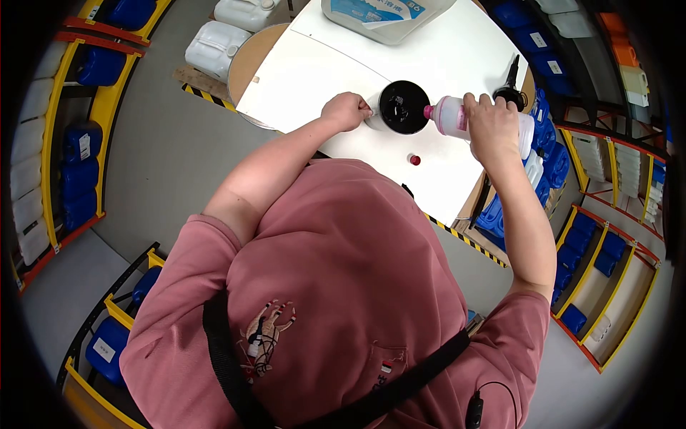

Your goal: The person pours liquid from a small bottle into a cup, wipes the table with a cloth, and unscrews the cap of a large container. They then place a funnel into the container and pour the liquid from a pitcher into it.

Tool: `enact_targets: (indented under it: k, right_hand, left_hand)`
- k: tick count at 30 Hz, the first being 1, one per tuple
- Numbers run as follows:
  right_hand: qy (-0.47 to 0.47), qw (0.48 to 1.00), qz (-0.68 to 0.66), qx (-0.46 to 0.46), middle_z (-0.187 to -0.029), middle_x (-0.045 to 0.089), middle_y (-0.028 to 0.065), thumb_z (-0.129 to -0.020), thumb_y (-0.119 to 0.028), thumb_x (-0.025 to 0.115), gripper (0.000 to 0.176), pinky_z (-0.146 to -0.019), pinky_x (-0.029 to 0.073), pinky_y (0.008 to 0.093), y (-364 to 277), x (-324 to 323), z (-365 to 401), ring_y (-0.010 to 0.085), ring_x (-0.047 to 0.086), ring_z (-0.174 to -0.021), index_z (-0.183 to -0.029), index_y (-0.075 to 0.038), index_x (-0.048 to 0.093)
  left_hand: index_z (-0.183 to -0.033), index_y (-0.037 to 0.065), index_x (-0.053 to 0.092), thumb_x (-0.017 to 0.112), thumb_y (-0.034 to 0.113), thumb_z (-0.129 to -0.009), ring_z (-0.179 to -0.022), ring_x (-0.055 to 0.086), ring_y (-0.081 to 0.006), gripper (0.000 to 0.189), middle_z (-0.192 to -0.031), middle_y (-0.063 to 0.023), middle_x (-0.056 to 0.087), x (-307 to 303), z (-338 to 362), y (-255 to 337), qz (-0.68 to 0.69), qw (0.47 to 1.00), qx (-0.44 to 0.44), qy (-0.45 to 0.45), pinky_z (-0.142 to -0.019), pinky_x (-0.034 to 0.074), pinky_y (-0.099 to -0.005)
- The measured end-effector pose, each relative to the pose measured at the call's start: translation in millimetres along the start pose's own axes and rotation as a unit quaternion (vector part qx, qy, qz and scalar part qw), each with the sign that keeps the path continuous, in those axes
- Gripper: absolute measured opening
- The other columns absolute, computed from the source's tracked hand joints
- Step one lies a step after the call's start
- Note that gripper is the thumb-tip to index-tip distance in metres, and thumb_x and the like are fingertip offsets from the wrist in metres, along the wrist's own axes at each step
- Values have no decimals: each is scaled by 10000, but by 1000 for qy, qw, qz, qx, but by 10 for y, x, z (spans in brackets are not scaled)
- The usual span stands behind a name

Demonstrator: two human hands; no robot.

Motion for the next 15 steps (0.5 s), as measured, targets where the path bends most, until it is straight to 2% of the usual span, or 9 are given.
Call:
enact_targets:
  k: [7, 9, 15]
  right_hand:
    - [-15, 1000, 4, -7, -1066, 699, 82, -782, -50, 769, 473, -911, 486, 386, -78, 79, -37, 285, 677, -1044, -1212, -127, 590]
    - [-41, 999, 8, -11, -1108, 704, 74, -829, -119, 767, 417, -980, 470, 385, -126, 93, -50, 267, 674, -1082, -1222, -130, 628]
    - [-40, 999, 20, -4, -1108, 706, 74, -834, -129, 766, 409, -978, 470, 377, -122, 101, -84, 264, 674, -1082, -1221, -127, 633]
  left_hand:
    - [-1047, 118, 784, 708, 338, -966, -960, 713, -231, 246, -1019, -65, 770, 6, -5, -7, 4, 1000, -2, 2, -874, 549, -390]
    - [-1049, 118, 785, 708, 338, -965, -961, 713, -232, 248, -1021, -66, 771, -16, 15, 20, 5, 1000, -5, -2, -874, 549, -391]
    - [-1094, 107, 772, 721, 358, -964, -949, 705, -228, 287, -1059, -75, 766, -9, 3, 9, -5, 1000, 0, -6, -872, 542, -381]
Point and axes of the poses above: each hand's wrist, its own z-axis away from the middle knuckle, its own x-axis out of the palm, y = z × x, the point moved 1 cm from there along -z, towards the middle knuckle
